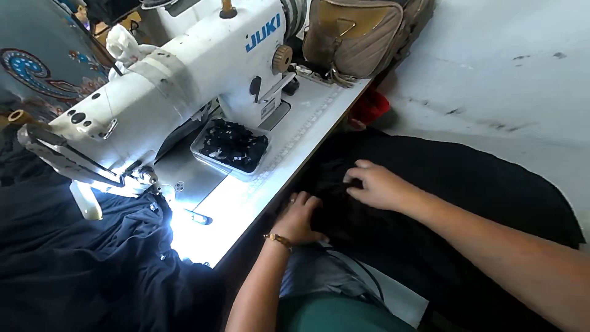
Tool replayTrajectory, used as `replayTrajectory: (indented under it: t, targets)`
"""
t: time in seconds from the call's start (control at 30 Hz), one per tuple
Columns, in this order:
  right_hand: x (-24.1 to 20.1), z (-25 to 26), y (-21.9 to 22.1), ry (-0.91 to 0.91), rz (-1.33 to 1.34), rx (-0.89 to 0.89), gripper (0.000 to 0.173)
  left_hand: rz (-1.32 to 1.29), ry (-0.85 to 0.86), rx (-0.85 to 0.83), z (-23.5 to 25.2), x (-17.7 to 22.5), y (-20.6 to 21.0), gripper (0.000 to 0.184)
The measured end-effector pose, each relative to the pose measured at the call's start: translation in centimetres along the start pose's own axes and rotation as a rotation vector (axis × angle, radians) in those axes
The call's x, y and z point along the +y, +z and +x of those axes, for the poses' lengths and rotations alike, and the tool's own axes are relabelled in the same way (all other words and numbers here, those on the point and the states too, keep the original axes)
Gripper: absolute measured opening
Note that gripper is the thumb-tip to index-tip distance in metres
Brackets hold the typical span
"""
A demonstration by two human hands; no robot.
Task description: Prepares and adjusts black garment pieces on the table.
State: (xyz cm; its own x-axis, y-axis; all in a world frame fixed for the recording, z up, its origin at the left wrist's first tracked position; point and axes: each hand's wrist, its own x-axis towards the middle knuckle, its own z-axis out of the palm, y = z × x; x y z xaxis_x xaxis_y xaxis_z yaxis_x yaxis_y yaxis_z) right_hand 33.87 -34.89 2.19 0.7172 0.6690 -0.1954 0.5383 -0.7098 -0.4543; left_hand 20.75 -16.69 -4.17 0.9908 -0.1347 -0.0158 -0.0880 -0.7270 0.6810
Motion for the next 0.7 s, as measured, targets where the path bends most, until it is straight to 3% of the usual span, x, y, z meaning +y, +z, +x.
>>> replayTrajectory:
  t: [0.1,0.2,0.33,0.43,0.5,0.53,0.6,0.63,0.7]
  targets:
    - [1.1,0.1,-1.2,-0.033,0.086,0.065,0.022,0.113,-0.067,-0.080,-0.6,-0.7,0.8,0.047]
    - [1.4,-0.2,-1.6,-0.071,0.110,0.079,0.012,0.107,-0.043,-0.018,-0.5,-0.8,0.7,0.026]
    - [-0.1,-0.6,-1.4,-0.074,0.038,-0.018,0.032,0.103,-0.025,0.046,0.2,-0.3,-0.4,0.024]
    - [-1.4,-1.0,-0.5,-0.080,-0.068,-0.084,0.015,0.154,0.007,0.172,1.0,0.9,-0.3,0.022]
    - [-2.3,-1.2,0.8,-0.058,-0.168,-0.113,0.041,0.184,0.033,0.273,1.7,1.5,0.1,0.018]
    - [-2.5,-1.3,1.4,-0.050,-0.215,-0.116,0.042,0.181,0.058,0.336,2.0,1.6,0.5,0.015]
    - [-1.8,-1.0,1.9,-0.058,-0.192,-0.058,0.022,0.081,0.101,0.413,2.1,1.3,1.0,0.019]
    - [-1.1,-0.7,1.6,-0.063,-0.142,-0.013,0.013,0.014,0.103,0.383,1.8,0.9,0.9,0.028]
    - [-0.2,-0.5,0.1,-0.035,-0.035,0.009,0.014,-0.047,0.069,0.215,0.9,-0.1,0.7,0.038]
